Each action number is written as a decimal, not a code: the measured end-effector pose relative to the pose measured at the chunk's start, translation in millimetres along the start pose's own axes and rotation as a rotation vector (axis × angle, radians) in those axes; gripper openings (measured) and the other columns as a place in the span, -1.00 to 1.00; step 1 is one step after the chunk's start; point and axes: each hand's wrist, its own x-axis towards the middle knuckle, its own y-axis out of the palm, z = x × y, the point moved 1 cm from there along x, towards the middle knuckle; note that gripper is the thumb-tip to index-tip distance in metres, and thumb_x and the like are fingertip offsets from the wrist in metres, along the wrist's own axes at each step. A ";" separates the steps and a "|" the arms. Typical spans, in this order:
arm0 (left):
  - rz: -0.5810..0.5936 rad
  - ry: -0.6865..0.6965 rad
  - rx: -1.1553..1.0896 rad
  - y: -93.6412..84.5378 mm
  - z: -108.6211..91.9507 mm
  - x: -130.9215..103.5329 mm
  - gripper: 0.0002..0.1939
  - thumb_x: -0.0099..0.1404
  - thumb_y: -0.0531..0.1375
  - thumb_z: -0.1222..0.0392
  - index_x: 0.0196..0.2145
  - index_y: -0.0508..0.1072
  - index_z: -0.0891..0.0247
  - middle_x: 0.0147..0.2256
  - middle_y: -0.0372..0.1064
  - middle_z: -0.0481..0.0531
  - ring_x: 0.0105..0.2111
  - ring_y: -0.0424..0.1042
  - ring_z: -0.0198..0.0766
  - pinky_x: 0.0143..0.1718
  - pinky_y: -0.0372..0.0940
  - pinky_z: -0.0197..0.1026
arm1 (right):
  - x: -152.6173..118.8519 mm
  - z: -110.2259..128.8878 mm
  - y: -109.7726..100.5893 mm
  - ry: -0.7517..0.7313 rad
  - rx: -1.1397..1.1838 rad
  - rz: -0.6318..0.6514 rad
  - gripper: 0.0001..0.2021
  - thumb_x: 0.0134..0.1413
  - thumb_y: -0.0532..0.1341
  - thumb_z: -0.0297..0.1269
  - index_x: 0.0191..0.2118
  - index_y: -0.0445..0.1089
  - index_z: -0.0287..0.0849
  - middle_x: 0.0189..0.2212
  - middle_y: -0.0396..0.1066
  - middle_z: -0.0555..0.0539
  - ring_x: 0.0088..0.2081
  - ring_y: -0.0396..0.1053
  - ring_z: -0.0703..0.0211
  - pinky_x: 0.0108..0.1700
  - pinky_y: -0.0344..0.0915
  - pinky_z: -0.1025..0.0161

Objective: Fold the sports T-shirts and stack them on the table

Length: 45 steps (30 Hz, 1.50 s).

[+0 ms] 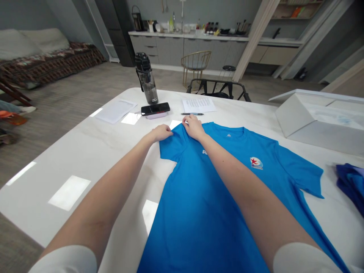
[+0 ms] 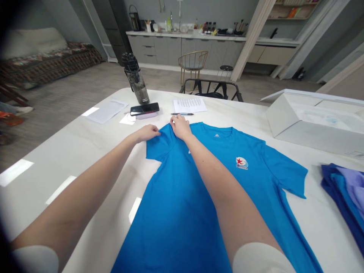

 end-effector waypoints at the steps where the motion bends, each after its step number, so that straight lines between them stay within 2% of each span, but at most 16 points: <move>1: -0.031 -0.013 -0.058 -3.7 2.8 0.9 -0.85 0.23 0.22 0.11 -0.33 0.51 0.22 -0.25 0.55 0.09 -0.22 0.52 -0.08 -0.28 0.33 -0.17 | 1.2 0.1 1.5 0.016 0.000 0.004 -0.76 0.44 0.01 -0.21 -0.04 0.40 -0.09 0.01 0.33 -0.24 0.08 0.25 -0.14 0.05 0.25 -0.11; 4: -0.121 -0.070 -0.179 -13.5 12.7 2.3 -0.88 0.21 0.22 0.16 -0.30 0.49 0.22 -0.32 0.51 0.06 -0.33 0.48 -0.16 -0.40 0.27 -0.23 | 5.5 1.6 7.2 0.061 -0.002 0.024 -0.76 0.43 0.02 -0.22 -0.03 0.40 -0.10 0.01 0.34 -0.24 0.07 0.27 -0.14 0.05 0.25 -0.12; 8: -0.171 -0.074 -0.178 -19.6 25.9 5.6 -0.82 0.21 0.28 0.18 -0.20 0.49 0.21 -0.31 0.49 0.03 -0.36 0.45 -0.21 -0.39 0.29 -0.24 | 13.3 8.2 14.7 0.081 -0.034 0.022 -0.75 0.44 0.00 -0.22 -0.01 0.40 -0.09 0.02 0.36 -0.25 0.08 0.27 -0.15 0.07 0.23 -0.15; 11: -0.260 -0.071 -0.121 -18.1 36.8 8.1 -0.80 0.29 0.25 0.19 -0.12 0.49 0.20 -0.18 0.50 0.07 -0.26 0.47 -0.17 -0.27 0.34 -0.21 | 17.9 13.6 18.6 0.076 -0.058 0.022 -0.73 0.45 -0.01 -0.22 -0.01 0.41 -0.08 0.02 0.37 -0.26 0.08 0.27 -0.16 0.08 0.21 -0.16; 13: -0.301 -0.081 -0.049 -15.3 43.0 7.4 -0.80 0.31 0.19 0.28 -0.10 0.49 0.21 -0.14 0.49 0.11 -0.17 0.48 -0.12 -0.17 0.35 -0.16 | 16.6 14.6 17.7 0.068 -0.064 0.026 -0.72 0.45 -0.02 -0.21 0.02 0.40 -0.08 0.04 0.37 -0.26 0.10 0.26 -0.17 0.09 0.20 -0.15; 16: -0.397 -0.088 0.085 -10.9 42.9 0.1 -0.70 0.30 0.10 0.40 -0.06 0.48 0.23 -0.04 0.44 0.19 -0.06 0.45 -0.04 -0.06 0.34 -0.06 | 3.5 6.5 4.6 0.067 -0.065 0.001 -0.69 0.45 -0.03 -0.16 0.10 0.36 -0.07 0.09 0.36 -0.26 0.12 0.26 -0.16 0.10 0.19 -0.13; 19: -0.591 -0.008 0.240 -4.6 22.0 -11.5 -0.63 0.34 0.04 0.39 0.04 0.44 0.23 0.10 0.32 0.28 0.08 0.37 0.10 0.05 0.28 0.11 | -24.3 -20.1 -24.8 0.122 -0.097 -0.040 -0.67 0.44 -0.02 -0.13 0.11 0.36 -0.09 0.08 0.37 -0.26 0.11 0.28 -0.16 0.08 0.22 -0.09; 21: -0.640 0.112 0.308 4.4 -3.8 -17.5 -0.62 0.38 0.00 0.34 0.09 0.42 0.23 0.12 0.30 0.29 0.13 0.32 0.15 0.10 0.25 0.16 | -50.6 -49.2 -50.7 0.205 -0.138 -0.068 -0.68 0.43 0.00 -0.13 0.09 0.37 -0.09 0.06 0.39 -0.26 0.10 0.29 -0.16 0.08 0.24 -0.07; 24: -0.471 0.307 0.346 26.9 -49.7 -18.9 -0.63 0.43 -0.01 0.26 0.10 0.43 0.23 0.08 0.34 0.26 0.09 0.37 0.08 0.09 0.28 0.07 | -98.9 -104.6 -90.9 0.394 -0.205 -0.095 -0.68 0.40 0.03 -0.13 0.07 0.41 -0.10 0.05 0.40 -0.25 0.09 0.32 -0.16 0.07 0.26 -0.05; 26: -0.344 0.365 0.358 43.6 -76.5 -13.9 -0.62 0.44 -0.01 0.22 0.11 0.43 0.22 0.07 0.37 0.24 0.06 0.39 0.05 0.07 0.30 0.04 | -134.2 -144.4 -115.2 0.561 -0.248 -0.104 -0.67 0.38 0.05 -0.13 0.07 0.44 -0.10 0.06 0.40 -0.25 0.09 0.33 -0.17 0.06 0.28 -0.07; 29: -0.297 0.317 0.368 62.4 -102.0 2.7 -0.58 0.47 -0.03 0.16 0.18 0.39 0.21 0.14 0.35 0.27 0.12 0.36 0.11 0.11 0.27 0.14 | -185.9 -197.9 -145.3 0.798 -0.308 -0.129 -0.63 0.39 0.02 -0.14 0.11 0.44 -0.12 0.11 0.36 -0.30 0.13 0.30 -0.22 0.08 0.26 -0.15; 32: -0.308 0.223 0.336 72.0 -109.6 25.9 -0.55 0.48 -0.05 0.10 0.22 0.36 0.21 0.19 0.32 0.30 0.19 0.29 0.19 0.16 0.20 0.28 | -230.0 -235.6 -166.9 0.944 -0.361 -0.172 -0.58 0.41 -0.06 -0.17 0.14 0.43 -0.16 0.15 0.31 -0.34 0.18 0.24 -0.25 0.11 0.22 -0.25; 34: -0.301 0.188 0.299 75.8 -109.1 40.3 -0.55 0.48 -0.03 0.04 0.20 0.37 0.18 0.19 0.32 0.30 0.20 0.27 0.20 0.17 0.17 0.31 | -252.9 -250.3 -176.4 0.988 -0.402 -0.187 -0.56 0.42 -0.09 -0.17 0.12 0.44 -0.19 0.15 0.30 -0.37 0.18 0.23 -0.27 0.12 0.19 -0.28; 37: -0.322 0.161 0.259 80.6 -108.3 55.0 -0.59 0.45 0.01 -0.01 0.13 0.41 0.15 0.18 0.33 0.30 0.20 0.26 0.20 0.18 0.15 0.31 | -274.5 -260.0 -184.2 0.969 -0.470 -0.162 -0.58 0.42 -0.07 -0.13 0.06 0.43 -0.23 0.12 0.35 -0.40 0.17 0.26 -0.29 0.12 0.19 -0.28; 41: -0.368 0.094 0.217 85.4 -113.7 63.1 -0.68 0.44 0.01 0.03 -0.05 0.47 0.19 0.12 0.36 0.33 0.16 0.27 0.21 0.15 0.18 0.29 | -281.3 -264.7 -188.3 0.917 -0.514 -0.028 -0.59 0.45 -0.08 -0.14 0.08 0.37 -0.28 -0.05 0.48 -0.40 0.06 0.41 -0.25 0.08 0.23 -0.15; 45: -0.381 0.112 0.206 88.4 -119.8 66.0 -0.69 0.45 -0.04 0.09 -0.07 0.44 0.20 0.09 0.38 0.34 0.14 0.28 0.19 0.15 0.16 0.28 | -280.6 -271.3 -194.4 0.907 -0.534 0.060 -0.54 0.48 -0.13 -0.07 0.18 0.27 -0.27 -0.09 0.52 -0.43 -0.01 0.49 -0.22 -0.04 0.28 -0.01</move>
